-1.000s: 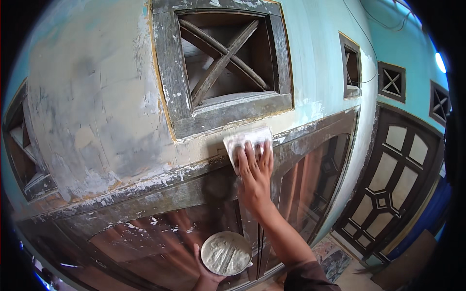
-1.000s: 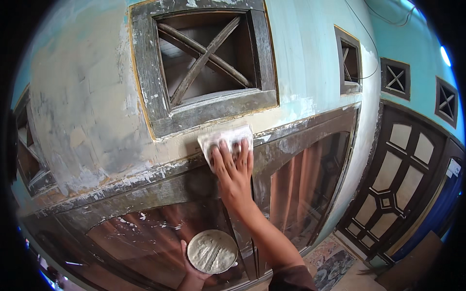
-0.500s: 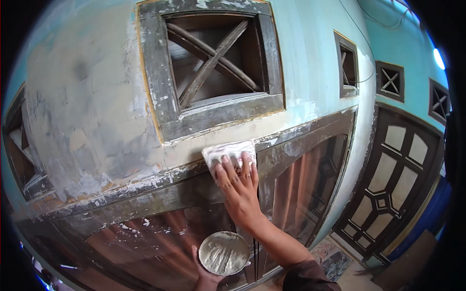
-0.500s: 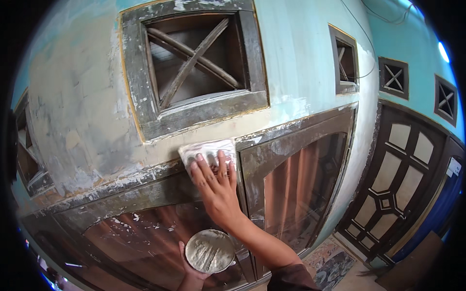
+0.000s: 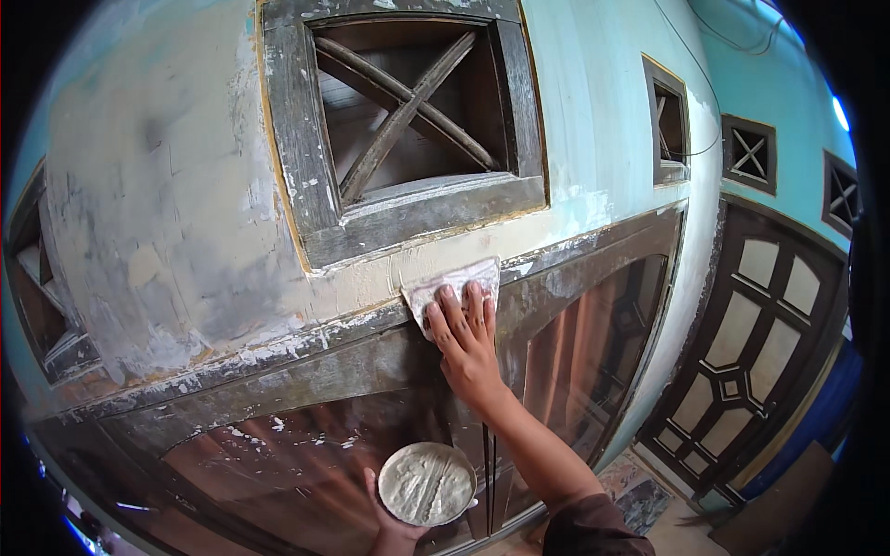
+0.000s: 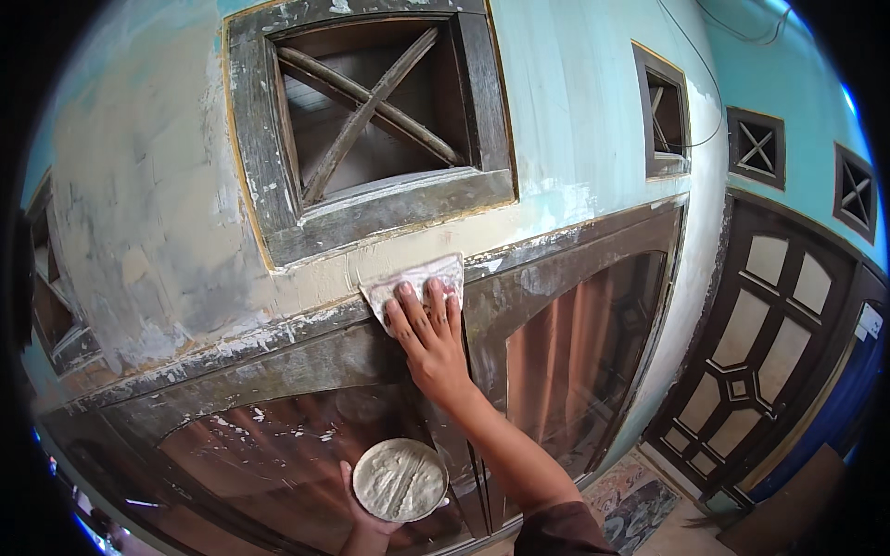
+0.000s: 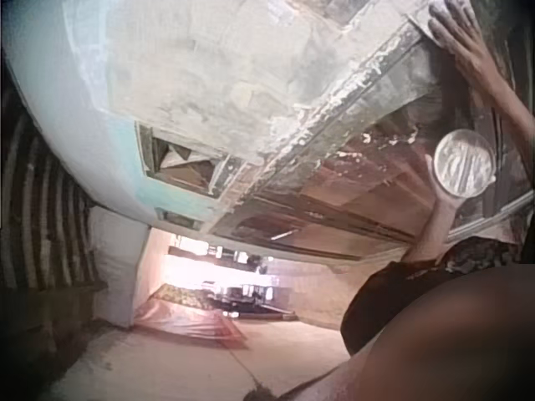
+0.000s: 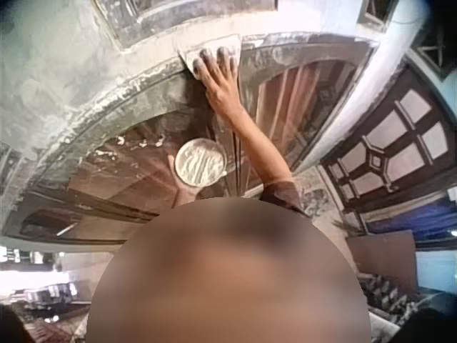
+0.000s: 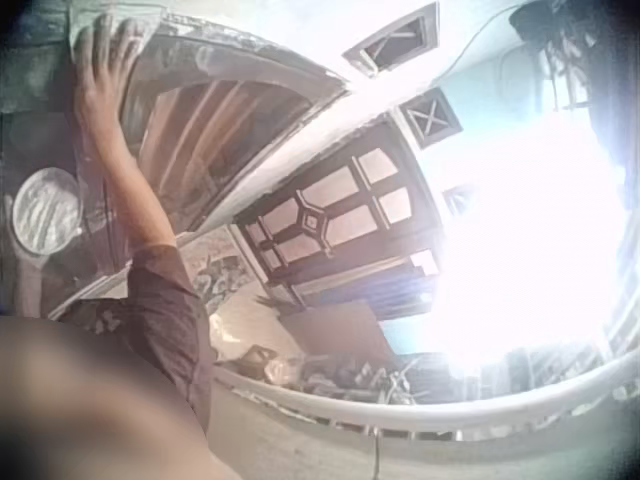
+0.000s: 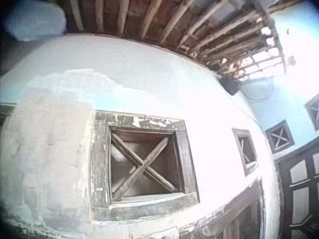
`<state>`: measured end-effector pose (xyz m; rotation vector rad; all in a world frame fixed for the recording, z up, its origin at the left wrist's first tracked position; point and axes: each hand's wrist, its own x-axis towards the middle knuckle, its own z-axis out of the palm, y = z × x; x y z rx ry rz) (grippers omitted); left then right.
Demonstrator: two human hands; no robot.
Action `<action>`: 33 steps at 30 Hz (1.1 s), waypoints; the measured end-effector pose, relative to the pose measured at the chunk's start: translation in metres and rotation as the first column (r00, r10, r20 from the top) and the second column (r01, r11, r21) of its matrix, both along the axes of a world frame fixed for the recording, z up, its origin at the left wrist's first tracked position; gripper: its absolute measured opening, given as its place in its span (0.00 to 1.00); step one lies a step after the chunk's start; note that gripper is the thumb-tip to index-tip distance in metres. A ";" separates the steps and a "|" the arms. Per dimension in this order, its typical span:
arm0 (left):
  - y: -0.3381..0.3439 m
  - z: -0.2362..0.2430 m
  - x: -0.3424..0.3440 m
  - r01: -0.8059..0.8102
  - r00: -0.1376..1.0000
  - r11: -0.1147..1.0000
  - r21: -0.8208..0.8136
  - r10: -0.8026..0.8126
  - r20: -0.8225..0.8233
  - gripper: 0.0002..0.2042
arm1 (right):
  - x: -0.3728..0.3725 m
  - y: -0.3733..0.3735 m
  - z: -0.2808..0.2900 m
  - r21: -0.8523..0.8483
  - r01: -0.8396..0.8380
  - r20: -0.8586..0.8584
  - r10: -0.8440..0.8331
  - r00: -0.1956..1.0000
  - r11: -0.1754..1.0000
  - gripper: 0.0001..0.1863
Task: The person holds a bowl of plaster, scoops the plaster with a scraper, and spreads it across the wall above the wooden frame.
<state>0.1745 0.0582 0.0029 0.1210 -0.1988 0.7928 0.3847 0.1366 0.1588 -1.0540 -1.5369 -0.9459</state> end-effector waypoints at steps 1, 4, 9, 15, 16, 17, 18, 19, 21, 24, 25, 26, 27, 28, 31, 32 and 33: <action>0.001 -0.003 -0.003 -0.031 0.999 0.999 -0.025 0.030 -0.036 0.45 | -0.002 -0.004 -0.006 -0.045 -0.016 -0.002 0.016 1.000 0.999 0.30; 0.006 -0.018 -0.010 -0.086 0.993 0.996 -0.025 0.083 -0.088 0.45 | -0.003 -0.019 -0.010 0.075 -0.068 -0.040 0.072 0.997 0.995 0.29; 0.009 -0.019 -0.010 -0.060 0.997 0.997 -0.044 0.057 -0.053 0.46 | 0.016 -0.029 0.042 0.122 -0.014 -0.094 0.026 0.995 0.992 0.35; 0.003 0.002 -0.001 -0.018 1.000 1.000 -0.001 0.018 0.013 0.47 | 0.020 -0.009 0.022 -0.028 -0.025 -0.059 0.023 0.998 0.999 0.40; 0.006 0.000 -0.002 -0.053 0.997 0.999 0.013 0.053 -0.060 0.47 | 0.020 -0.011 0.012 -0.031 -0.037 -0.074 0.035 0.997 0.999 0.40; 0.008 -0.003 -0.003 -0.087 0.987 0.996 0.031 0.090 -0.131 0.47 | 0.023 -0.012 0.004 -0.053 -0.011 -0.064 0.008 0.998 0.999 0.39; 0.005 -0.007 -0.003 -0.026 0.999 1.000 0.011 0.026 -0.035 0.47 | 0.027 -0.017 -0.002 -0.043 -0.007 -0.060 0.004 0.998 0.999 0.36; 0.002 -0.004 -0.002 -0.035 0.998 0.999 0.002 0.035 -0.047 0.47 | 0.026 -0.019 0.000 0.038 -0.036 -0.067 0.039 0.997 0.999 0.36; 0.002 -0.002 -0.002 -0.049 0.996 0.999 0.022 0.050 -0.068 0.47 | 0.025 -0.027 0.011 0.136 -0.067 -0.112 0.082 0.990 0.988 0.33; 0.006 -0.008 0.001 0.010 1.000 1.000 0.002 -0.010 0.002 0.47 | 0.036 -0.022 0.039 0.068 0.019 -0.092 -0.012 0.996 0.998 0.37; 0.006 -0.007 0.002 0.012 1.000 1.000 0.004 -0.012 0.002 0.47 | 0.035 -0.017 0.043 0.024 0.030 -0.075 -0.028 0.997 0.999 0.40; 0.004 -0.006 0.002 -0.006 0.999 1.000 0.011 0.006 -0.034 0.47 | 0.035 -0.013 0.040 -0.011 0.000 -0.065 -0.001 0.998 1.000 0.40; 0.004 -0.005 0.003 -0.024 0.997 1.000 0.018 0.025 -0.070 0.47 | 0.036 -0.009 0.032 -0.001 0.015 -0.057 -0.015 0.998 1.000 0.40; 0.004 -0.005 0.003 -0.030 0.997 0.999 0.018 0.031 -0.067 0.47 | 0.035 -0.006 0.020 0.008 0.020 -0.047 -0.020 0.999 1.000 0.40; 0.008 -0.005 0.002 -0.029 0.999 1.000 0.001 0.029 -0.043 0.46 | 0.036 -0.017 -0.001 -0.030 -0.011 -0.053 0.009 0.999 1.000 0.37; 0.006 -0.004 0.000 -0.036 0.998 0.999 0.001 0.036 -0.042 0.46 | 0.037 -0.019 0.001 -0.029 -0.018 -0.052 0.017 0.999 0.999 0.37; 0.001 -0.002 -0.001 -0.028 0.999 1.000 -0.006 0.028 -0.022 0.46 | 0.038 -0.021 0.002 0.072 -0.018 -0.069 0.022 0.997 0.997 0.34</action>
